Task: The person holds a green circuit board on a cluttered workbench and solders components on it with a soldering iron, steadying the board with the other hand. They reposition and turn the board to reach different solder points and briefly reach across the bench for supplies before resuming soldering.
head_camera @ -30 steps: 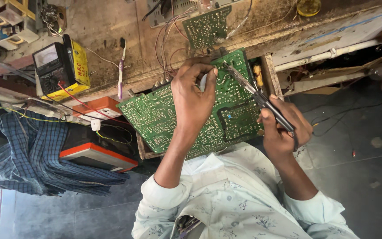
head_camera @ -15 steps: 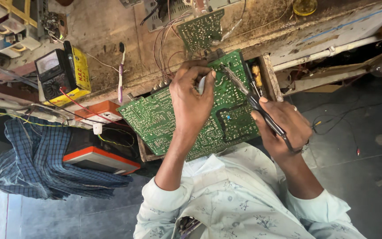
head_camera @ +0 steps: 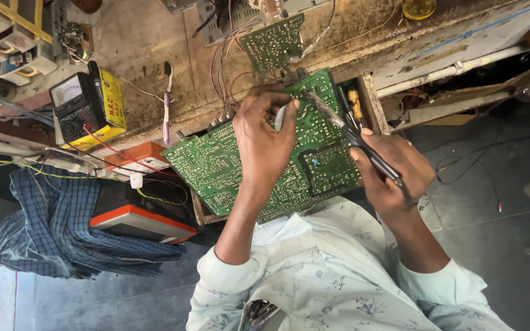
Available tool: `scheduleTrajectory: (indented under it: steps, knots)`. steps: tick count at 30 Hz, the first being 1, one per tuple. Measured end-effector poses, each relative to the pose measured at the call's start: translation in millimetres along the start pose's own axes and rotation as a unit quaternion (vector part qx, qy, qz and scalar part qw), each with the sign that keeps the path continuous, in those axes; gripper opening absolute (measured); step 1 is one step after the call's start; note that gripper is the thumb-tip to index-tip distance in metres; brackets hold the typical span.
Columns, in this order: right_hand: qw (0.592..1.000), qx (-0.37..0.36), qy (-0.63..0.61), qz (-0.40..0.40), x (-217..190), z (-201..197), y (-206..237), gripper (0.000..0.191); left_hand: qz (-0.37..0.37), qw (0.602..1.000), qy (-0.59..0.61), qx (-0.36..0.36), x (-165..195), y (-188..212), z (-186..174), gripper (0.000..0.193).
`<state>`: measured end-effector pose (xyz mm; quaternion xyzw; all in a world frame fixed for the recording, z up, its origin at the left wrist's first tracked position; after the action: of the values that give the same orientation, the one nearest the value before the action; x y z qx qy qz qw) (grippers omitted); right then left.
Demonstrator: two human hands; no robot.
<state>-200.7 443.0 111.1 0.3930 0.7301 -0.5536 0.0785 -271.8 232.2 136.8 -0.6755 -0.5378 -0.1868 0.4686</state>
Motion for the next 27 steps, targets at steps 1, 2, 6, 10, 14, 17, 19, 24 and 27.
scheduleTrajectory:
  steps: [1,2,6,10,14,17,19,24,27]
  knots:
    - [1.0,0.008,-0.006,-0.018,-1,0,-1,0.024,0.001,1.0,0.0,-0.001,0,0,0,0.012]
    - [0.999,0.015,-0.012,-0.035,-2,0,-1,0.024,0.002,1.0,-0.001,-0.001,1,0,0,0.012]
    - [0.998,0.023,-0.024,-0.056,0,0,-2,0.02,-0.008,1.0,-0.002,-0.004,-1,0,0,0.011]
    - [0.999,0.013,-0.04,-0.008,7,-2,-1,0.022,-0.006,1.0,-0.002,-0.006,0,-1,-1,0.01]
    - [0.996,0.006,-0.078,0.03,14,-3,0,0.023,-0.009,1.0,0.003,-0.008,1,-1,0,0.01]
    - [0.996,0.006,-0.078,0.036,16,-3,1,0.024,-0.011,1.0,0.005,-0.01,1,0,0,0.009]
    - [0.995,0.007,-0.089,0.042,18,-3,3,0.024,-0.002,1.0,0.001,-0.01,2,0,-1,0.009]
    - [0.991,0.006,-0.116,0.062,22,-2,6,0.024,-0.001,1.0,0.008,-0.01,4,1,-1,0.009]
    - [0.991,0.006,-0.117,0.066,22,-2,8,0.024,0.001,1.0,0.01,-0.012,4,2,0,0.009]
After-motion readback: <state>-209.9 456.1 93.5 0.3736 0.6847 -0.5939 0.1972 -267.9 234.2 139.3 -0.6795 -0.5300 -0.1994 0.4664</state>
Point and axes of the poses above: each hand's wrist, its own y-axis away from the middle knuckle, its own z-axis out of the palm, x = y × z, the point moved 7 cm from there along -y, towards the middle knuckle, and after that the axes turned 8 degrees about -x, right-handed, at the moved point
